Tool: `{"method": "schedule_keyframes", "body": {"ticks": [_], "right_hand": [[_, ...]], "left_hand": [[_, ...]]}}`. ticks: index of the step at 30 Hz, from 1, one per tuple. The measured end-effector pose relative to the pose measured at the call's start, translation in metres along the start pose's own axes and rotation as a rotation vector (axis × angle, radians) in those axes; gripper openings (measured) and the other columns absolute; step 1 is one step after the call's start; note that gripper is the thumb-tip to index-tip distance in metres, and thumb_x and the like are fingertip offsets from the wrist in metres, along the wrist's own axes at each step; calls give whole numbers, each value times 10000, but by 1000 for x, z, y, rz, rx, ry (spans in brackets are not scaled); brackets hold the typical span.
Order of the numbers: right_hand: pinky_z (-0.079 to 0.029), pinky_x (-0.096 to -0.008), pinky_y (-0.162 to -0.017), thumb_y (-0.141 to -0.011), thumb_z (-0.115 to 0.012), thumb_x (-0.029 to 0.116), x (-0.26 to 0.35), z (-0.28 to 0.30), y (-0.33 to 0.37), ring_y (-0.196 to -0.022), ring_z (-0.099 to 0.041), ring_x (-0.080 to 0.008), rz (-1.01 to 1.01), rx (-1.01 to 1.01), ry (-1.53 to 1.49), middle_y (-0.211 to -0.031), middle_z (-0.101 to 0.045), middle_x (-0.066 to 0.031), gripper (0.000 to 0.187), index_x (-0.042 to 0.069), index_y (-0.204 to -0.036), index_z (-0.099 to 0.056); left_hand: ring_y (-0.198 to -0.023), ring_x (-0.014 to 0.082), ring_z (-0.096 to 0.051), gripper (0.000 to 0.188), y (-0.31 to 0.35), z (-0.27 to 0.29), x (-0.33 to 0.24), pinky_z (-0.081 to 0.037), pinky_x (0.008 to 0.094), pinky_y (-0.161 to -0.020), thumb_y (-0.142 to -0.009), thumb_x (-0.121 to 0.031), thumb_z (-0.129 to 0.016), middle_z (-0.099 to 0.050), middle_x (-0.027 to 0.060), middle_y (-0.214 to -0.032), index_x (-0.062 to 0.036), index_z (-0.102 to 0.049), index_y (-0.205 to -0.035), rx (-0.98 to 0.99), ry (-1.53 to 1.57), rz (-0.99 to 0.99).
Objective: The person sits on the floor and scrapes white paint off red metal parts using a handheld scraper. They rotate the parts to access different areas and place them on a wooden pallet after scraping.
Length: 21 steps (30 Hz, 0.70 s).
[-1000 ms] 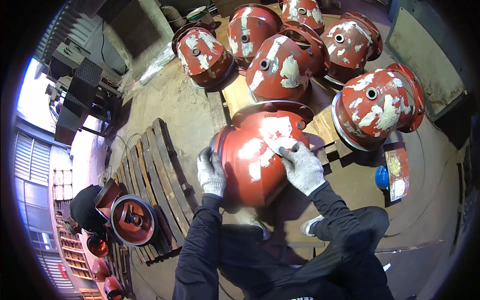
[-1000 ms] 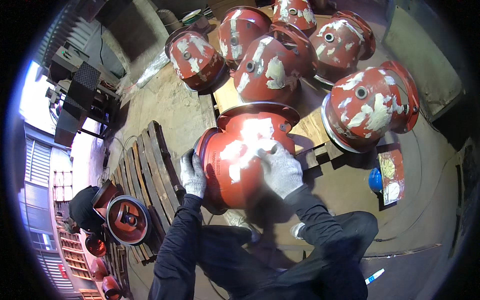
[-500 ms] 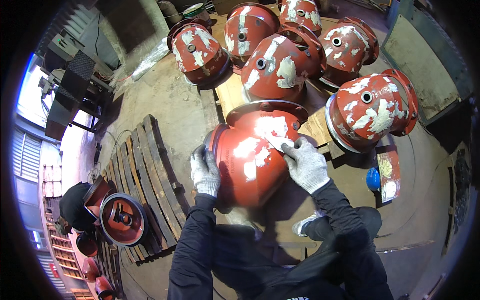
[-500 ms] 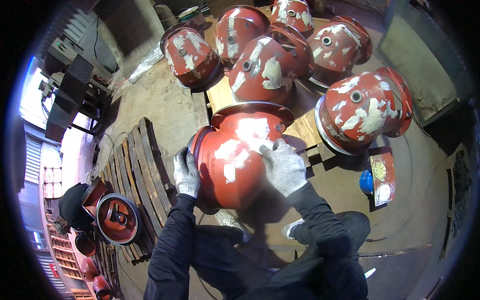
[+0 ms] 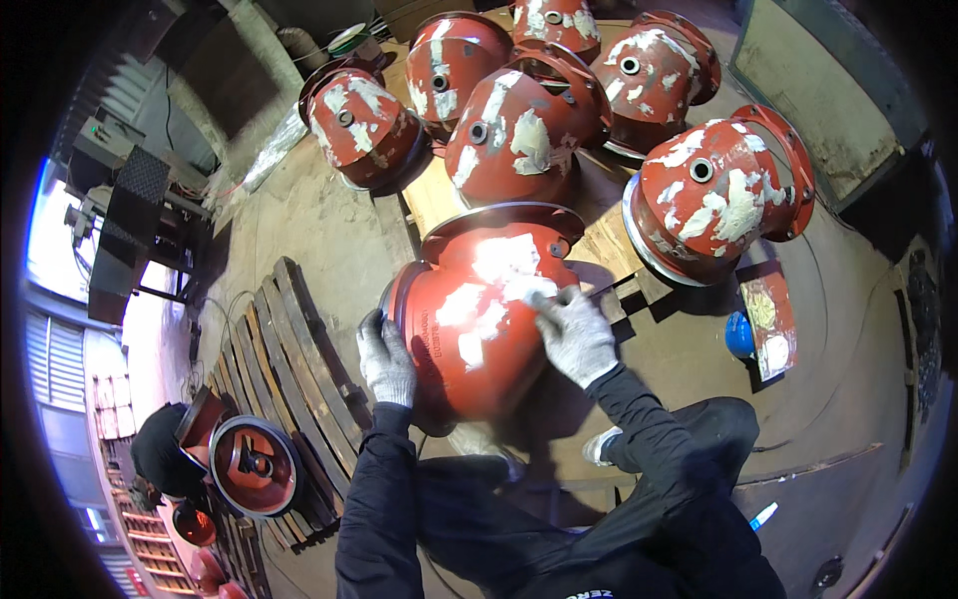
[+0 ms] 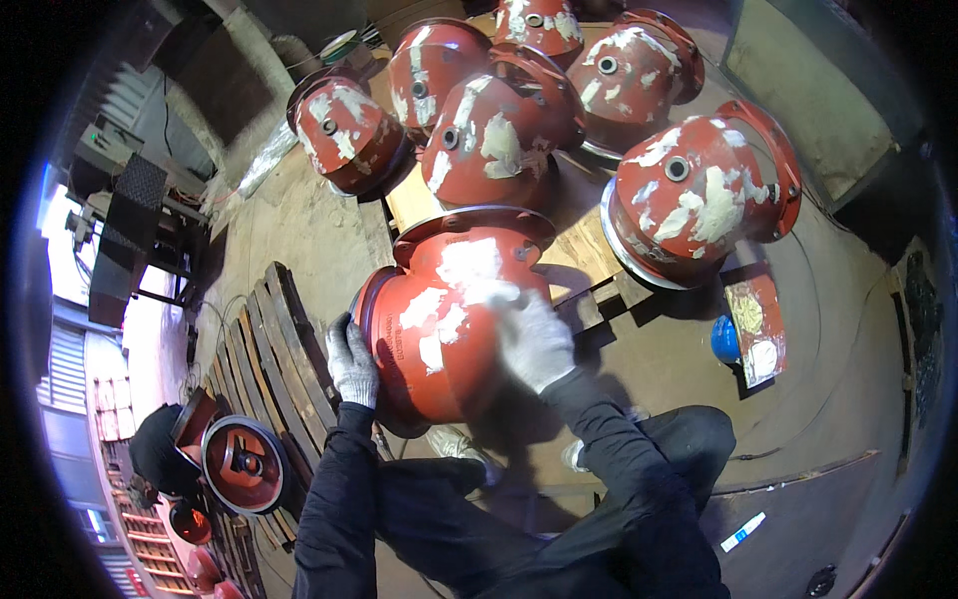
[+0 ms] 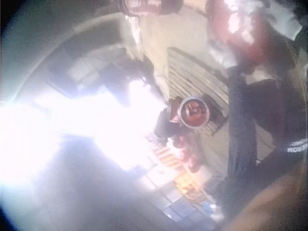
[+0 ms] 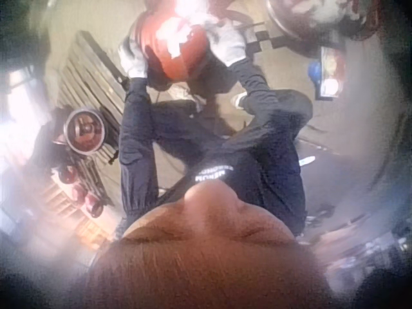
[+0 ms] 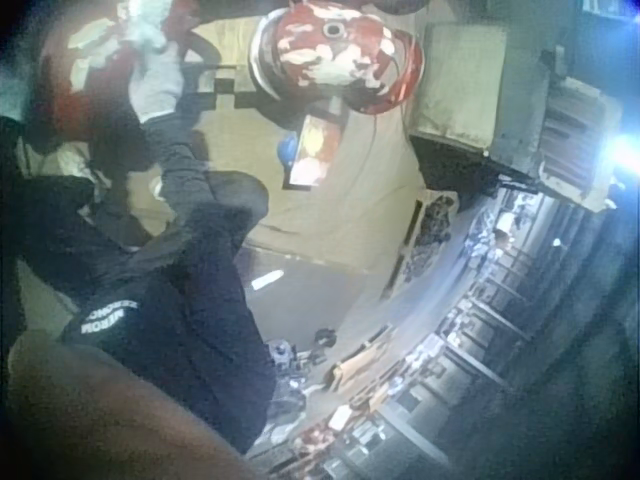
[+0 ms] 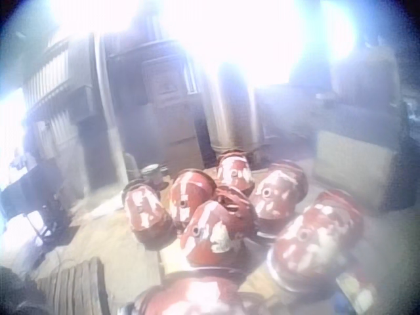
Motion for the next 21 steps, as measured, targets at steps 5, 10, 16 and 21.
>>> {"method": "schedule_keyframes", "body": {"ticks": [5, 10, 16, 21], "right_hand": [[-561, -451, -775, -936, -748, 151, -8, 5, -2, -875, -660, -364, -10, -134, -217, -1001, -608, -140, 530, 350, -1421, -670], [-562, -444, -783, -955, -719, 171, -17, 6, -10, -897, -657, -356, 46, -110, -162, -1035, -614, -141, 558, 411, -1450, -628], [-565, -431, -790, -962, -722, 163, -23, 8, 23, -861, -648, -342, -178, -160, -341, -1001, -610, -150, 490, 349, -1413, -677], [-565, -427, -760, -940, -751, 154, -19, 13, 26, -837, -654, -344, -104, -76, -296, -975, -619, -125, 478, 368, -1365, -707]], "left_hand": [[-1150, 375, -656, 303, -1, -2, 4, -497, 436, -1035, -1070, -152, -558, -666, 216, -1225, 15, -613, -1317, 26, -27, -14], [-1146, 362, -654, 302, -1, -3, 6, -495, 431, -1035, -1073, -147, -548, -666, 213, -1228, 17, -620, -1316, 29, -31, -16], [-1139, 353, -648, 313, -1, -4, 7, -490, 426, -1036, -1079, -153, -532, -664, 213, -1215, 34, -619, -1313, 40, -52, -14], [-1128, 356, -651, 317, -2, -4, 6, -493, 426, -1026, -1081, -162, -525, -665, 216, -1200, 36, -624, -1309, 42, -77, -33]]}}
Point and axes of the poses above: each hand's wrist, its own y-axis away from the middle knuckle, its own z-axis out of the back of the hand, x = y × z, the point moved 5 cm from there along -y, towards the middle knuckle
